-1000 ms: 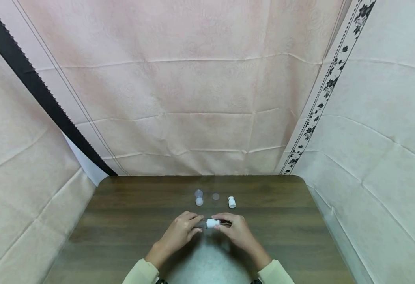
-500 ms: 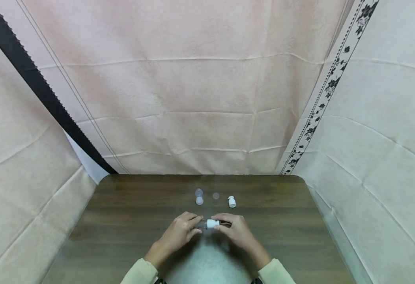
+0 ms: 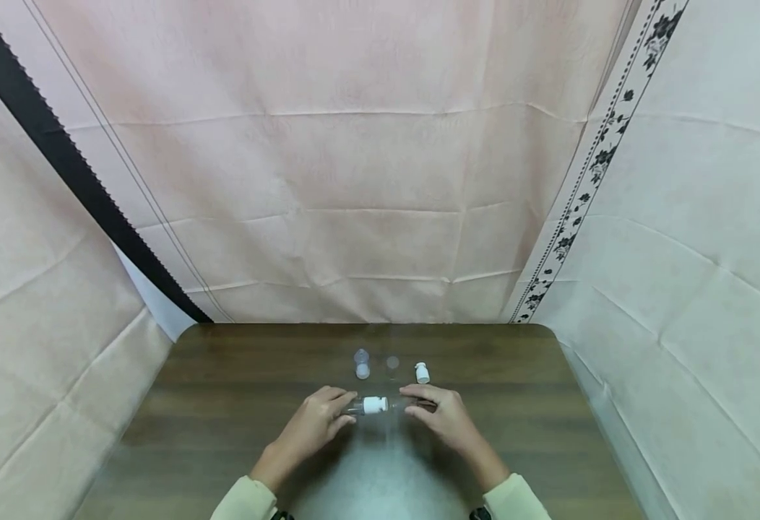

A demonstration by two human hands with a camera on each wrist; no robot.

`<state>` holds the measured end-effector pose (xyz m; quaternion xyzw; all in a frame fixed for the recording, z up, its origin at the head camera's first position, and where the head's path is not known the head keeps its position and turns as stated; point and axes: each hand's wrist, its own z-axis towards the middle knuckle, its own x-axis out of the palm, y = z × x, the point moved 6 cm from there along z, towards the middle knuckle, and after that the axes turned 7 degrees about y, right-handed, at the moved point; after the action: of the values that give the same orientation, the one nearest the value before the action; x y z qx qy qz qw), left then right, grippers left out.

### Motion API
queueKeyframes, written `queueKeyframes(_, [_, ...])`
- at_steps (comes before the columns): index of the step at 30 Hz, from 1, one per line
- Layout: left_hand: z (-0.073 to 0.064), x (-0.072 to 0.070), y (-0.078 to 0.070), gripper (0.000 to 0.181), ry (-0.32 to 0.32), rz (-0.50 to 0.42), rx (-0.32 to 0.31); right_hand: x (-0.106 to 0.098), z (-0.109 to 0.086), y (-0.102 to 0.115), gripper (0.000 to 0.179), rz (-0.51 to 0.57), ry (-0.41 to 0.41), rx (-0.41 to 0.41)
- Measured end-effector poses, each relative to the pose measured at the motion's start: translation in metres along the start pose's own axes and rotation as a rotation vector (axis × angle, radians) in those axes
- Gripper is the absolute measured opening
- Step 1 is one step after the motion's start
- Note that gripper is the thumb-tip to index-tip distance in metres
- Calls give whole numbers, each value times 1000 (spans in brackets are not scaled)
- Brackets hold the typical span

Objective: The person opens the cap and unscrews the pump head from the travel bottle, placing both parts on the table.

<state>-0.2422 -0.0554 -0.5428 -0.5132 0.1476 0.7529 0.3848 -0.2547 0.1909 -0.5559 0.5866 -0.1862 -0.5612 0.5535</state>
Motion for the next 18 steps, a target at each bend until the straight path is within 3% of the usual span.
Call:
queueKeyframes(9, [-1,2,-4,45,-44,-22,-27,2,1,9,32,14,-56,-14])
queueKeyframes(18, [-4,-1,-3,46,-140,-58,-28,-1,1,3,33,-8,-92,69])
